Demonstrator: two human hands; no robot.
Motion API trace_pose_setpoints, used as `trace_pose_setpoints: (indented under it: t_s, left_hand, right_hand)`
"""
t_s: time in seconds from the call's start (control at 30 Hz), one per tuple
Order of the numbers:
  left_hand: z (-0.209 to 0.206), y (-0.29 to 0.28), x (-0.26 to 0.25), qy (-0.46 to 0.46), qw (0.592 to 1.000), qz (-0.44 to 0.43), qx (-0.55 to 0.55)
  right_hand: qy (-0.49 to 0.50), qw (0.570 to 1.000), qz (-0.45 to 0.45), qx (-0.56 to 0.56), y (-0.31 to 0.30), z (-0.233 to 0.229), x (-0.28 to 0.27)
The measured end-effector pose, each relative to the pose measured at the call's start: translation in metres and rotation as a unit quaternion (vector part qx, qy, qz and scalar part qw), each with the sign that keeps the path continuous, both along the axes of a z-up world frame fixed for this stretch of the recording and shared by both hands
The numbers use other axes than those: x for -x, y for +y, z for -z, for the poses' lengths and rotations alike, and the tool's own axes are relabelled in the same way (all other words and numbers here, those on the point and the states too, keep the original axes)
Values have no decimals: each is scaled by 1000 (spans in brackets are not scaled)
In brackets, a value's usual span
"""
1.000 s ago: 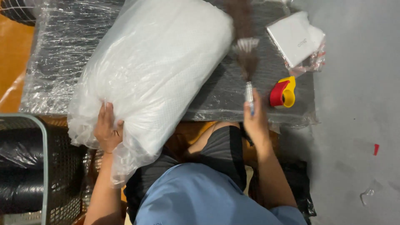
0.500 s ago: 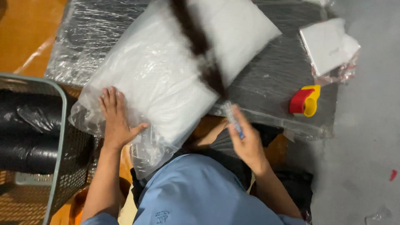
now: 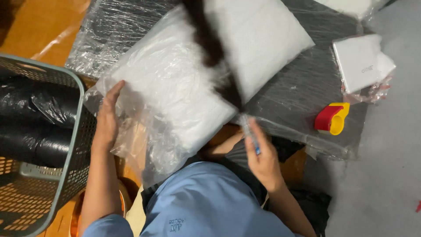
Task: The person wraps a white pillow in bubble wrap, smooths the surface, and uses a feather duster to brush the wrapped pillow. They then gather the bubble wrap edges and tie the bundle with a plastic tie.
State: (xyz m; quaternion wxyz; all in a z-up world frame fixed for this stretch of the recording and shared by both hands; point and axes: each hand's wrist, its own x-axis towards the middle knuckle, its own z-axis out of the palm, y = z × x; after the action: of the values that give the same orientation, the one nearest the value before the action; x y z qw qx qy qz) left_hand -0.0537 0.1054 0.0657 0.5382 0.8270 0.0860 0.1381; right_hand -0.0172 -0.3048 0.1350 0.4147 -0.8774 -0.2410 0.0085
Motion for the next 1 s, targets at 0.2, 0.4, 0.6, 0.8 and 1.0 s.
trace_pose_setpoints:
  t_s: [0.2, 0.4, 0.6, 0.8, 1.0]
  left_hand:
    - [-46, 6, -2, 53, 990, -53, -118]
    - [-120, -38, -5, -36, 939, -65, -336]
    - [-103, -91, -22, 107, 915, 118, -370]
    - [-5, -91, -25, 71, 954, 58, -284]
    - [65, -105, -23, -69, 964, -2, -258]
  right_hand:
    - [4, 996, 65, 60, 2, 0, -6]
    - [63, 989, 81, 107, 1, 2, -6]
    - [103, 987, 62, 111, -1, 2, -3]
    - [118, 968, 170, 140, -9, -25, -17]
    - [-63, 965, 53, 248, -1, 7, -41]
